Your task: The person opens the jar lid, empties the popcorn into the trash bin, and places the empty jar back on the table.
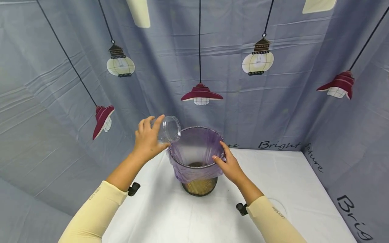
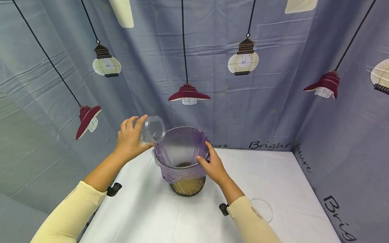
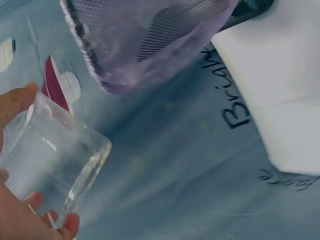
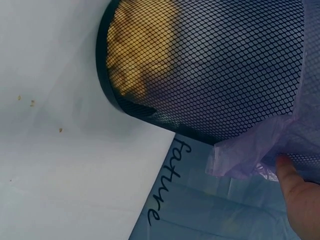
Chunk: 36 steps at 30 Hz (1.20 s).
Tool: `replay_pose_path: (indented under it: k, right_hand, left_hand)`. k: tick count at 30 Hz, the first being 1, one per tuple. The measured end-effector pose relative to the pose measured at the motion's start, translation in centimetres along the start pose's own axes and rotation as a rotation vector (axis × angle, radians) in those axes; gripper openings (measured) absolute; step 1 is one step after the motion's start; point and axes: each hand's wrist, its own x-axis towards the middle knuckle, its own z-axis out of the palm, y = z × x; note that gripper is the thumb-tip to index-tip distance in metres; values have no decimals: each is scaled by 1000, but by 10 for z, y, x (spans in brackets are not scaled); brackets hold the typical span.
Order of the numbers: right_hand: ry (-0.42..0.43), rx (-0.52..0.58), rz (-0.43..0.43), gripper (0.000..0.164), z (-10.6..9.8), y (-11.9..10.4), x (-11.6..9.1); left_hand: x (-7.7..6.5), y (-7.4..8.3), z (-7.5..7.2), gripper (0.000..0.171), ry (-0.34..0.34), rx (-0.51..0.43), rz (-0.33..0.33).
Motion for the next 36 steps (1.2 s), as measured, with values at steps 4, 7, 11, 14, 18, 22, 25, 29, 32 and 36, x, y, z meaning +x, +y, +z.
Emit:
replay_pose_path:
  k: [4,7,11,14,18,22,25,29,32,36]
  right_hand:
    - [-1,2,4,76,-1,-1,-1]
    - [-7,-1,4,77,-1,-2,-1]
    - [-4,-12,13,77,-2,-3,-3]
    - [-4,-12,14,76,-3,-3,-3]
    - [-6,-6,2,76,-2,-3,-1]
    - [-4,1,-3,75,1,-5,-1]
    - [-1,1,-1,75,2,-5,-2]
    - [-3,-7,0,76,3,-4,-3]
    - [-8,-14,1,76,3,-4,-3]
    - [10,-24,14,75,0,-5,-4]
  left_hand:
    - [-27,-22,4,115,54,-203,-176]
    - [-55,-38,12,117,69,-325,-293]
    - [-104,-45,36,120,21,-480,-446]
    - [-148,-40,64,122,-77,-572,-525]
    - [-200,-27,104,117,-202,-701,-529]
    - [-244,-7,142,114,-263,-781,-473]
    - [-266,15,164,113,-332,-835,-444]
    - [-275,47,189,114,-406,-936,-375]
    - [-274,68,210,115,-412,-944,-251]
    - [-266,92,235,114,-469,-923,-90]
